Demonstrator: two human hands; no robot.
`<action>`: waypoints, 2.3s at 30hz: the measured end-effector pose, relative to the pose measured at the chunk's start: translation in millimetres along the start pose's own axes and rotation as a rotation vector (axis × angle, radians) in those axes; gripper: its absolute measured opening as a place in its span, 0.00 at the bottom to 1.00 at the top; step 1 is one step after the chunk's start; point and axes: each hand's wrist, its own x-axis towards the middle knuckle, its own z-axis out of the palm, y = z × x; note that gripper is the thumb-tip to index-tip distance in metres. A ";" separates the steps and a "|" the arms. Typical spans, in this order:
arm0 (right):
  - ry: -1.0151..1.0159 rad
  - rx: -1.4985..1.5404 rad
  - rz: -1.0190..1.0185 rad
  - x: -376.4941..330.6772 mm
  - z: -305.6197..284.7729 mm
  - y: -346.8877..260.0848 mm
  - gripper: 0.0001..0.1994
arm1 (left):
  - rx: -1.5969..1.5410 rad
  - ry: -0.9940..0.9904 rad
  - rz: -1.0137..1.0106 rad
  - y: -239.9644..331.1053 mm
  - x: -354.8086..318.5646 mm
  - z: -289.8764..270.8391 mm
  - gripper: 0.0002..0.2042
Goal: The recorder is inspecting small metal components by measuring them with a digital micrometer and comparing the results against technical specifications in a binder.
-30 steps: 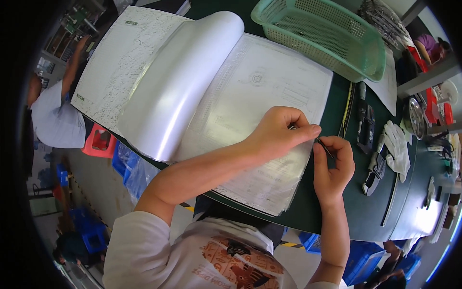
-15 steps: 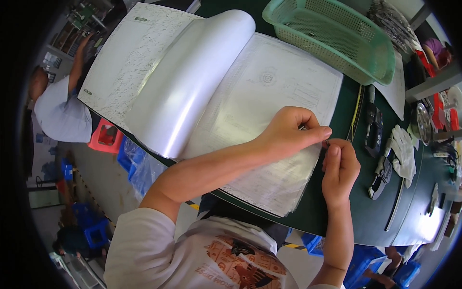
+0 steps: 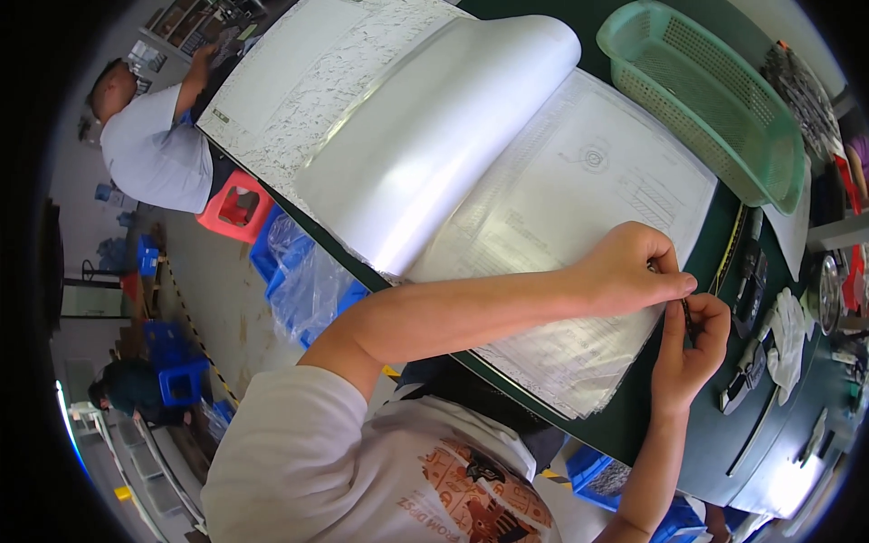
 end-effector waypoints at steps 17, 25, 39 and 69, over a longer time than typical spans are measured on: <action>-0.030 0.030 0.042 0.5 -2.1 6.5 0.05 | 0.024 0.049 0.047 -1.4 1.6 3.3 0.12; -0.117 0.026 0.056 -0.9 -6.1 9.6 0.02 | -0.007 0.045 0.040 -2.4 0.9 2.9 0.12; 0.037 0.082 -0.041 10.8 4.3 8.5 0.03 | -0.049 -0.057 -0.174 9.4 16.9 -2.6 0.11; 0.049 0.105 0.026 5.4 -2.2 4.4 0.05 | -0.483 -0.133 -0.278 5.7 33.9 -11.9 0.05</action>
